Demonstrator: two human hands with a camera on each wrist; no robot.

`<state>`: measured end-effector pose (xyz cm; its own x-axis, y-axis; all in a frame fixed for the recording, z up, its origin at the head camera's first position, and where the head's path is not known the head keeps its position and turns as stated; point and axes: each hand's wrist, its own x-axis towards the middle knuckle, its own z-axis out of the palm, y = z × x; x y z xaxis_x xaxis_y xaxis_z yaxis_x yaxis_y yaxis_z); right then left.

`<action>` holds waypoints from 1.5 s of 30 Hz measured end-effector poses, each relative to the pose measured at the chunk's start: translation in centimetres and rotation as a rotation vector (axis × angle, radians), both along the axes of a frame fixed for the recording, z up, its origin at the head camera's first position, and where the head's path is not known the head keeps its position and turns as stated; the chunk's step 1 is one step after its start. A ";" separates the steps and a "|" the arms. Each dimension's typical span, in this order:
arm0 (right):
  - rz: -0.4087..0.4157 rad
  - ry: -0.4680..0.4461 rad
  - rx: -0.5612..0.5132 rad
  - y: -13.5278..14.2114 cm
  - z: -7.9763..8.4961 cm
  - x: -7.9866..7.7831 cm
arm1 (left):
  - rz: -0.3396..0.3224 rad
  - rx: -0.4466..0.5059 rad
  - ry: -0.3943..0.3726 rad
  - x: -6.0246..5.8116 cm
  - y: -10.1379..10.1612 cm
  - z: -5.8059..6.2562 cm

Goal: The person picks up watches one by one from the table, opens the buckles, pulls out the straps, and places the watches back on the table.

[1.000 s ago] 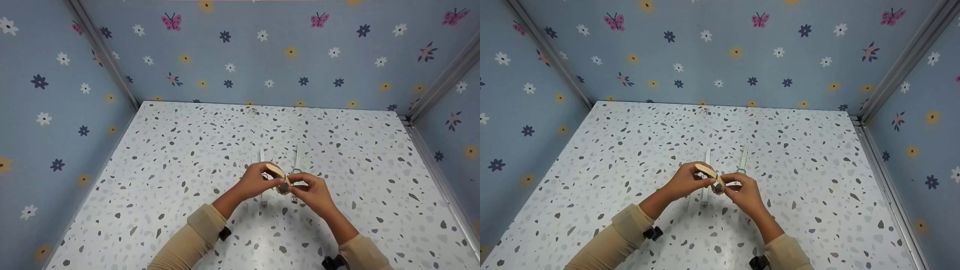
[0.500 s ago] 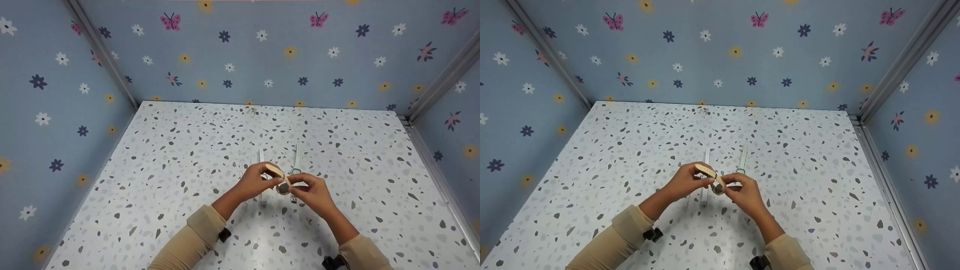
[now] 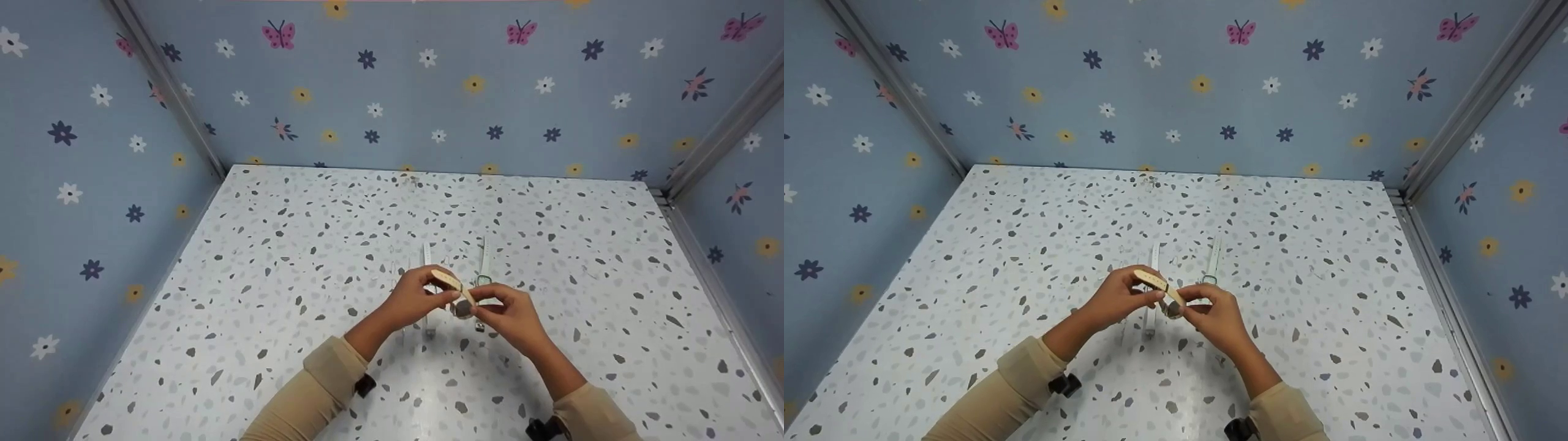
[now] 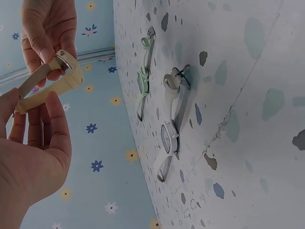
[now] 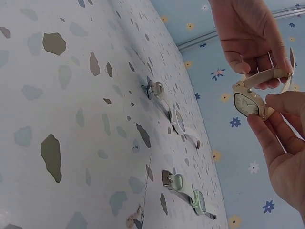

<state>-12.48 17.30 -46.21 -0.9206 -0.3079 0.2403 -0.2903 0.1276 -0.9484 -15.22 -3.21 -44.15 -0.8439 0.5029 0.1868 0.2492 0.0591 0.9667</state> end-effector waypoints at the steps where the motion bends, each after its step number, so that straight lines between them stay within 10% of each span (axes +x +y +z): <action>1: -0.007 -0.004 0.000 0.1 -0.4 -0.1 | -0.001 0.001 -0.001 0.0 0.0 0.0; 24: 0.036 -0.030 0.003 0.2 0.2 0.0 | 0.005 -0.005 -0.048 0.3 -0.7 0.3; 45: -0.044 -0.071 -0.005 0.5 0.0 0.1 | 0.014 0.186 -0.146 -0.2 -1.3 -0.1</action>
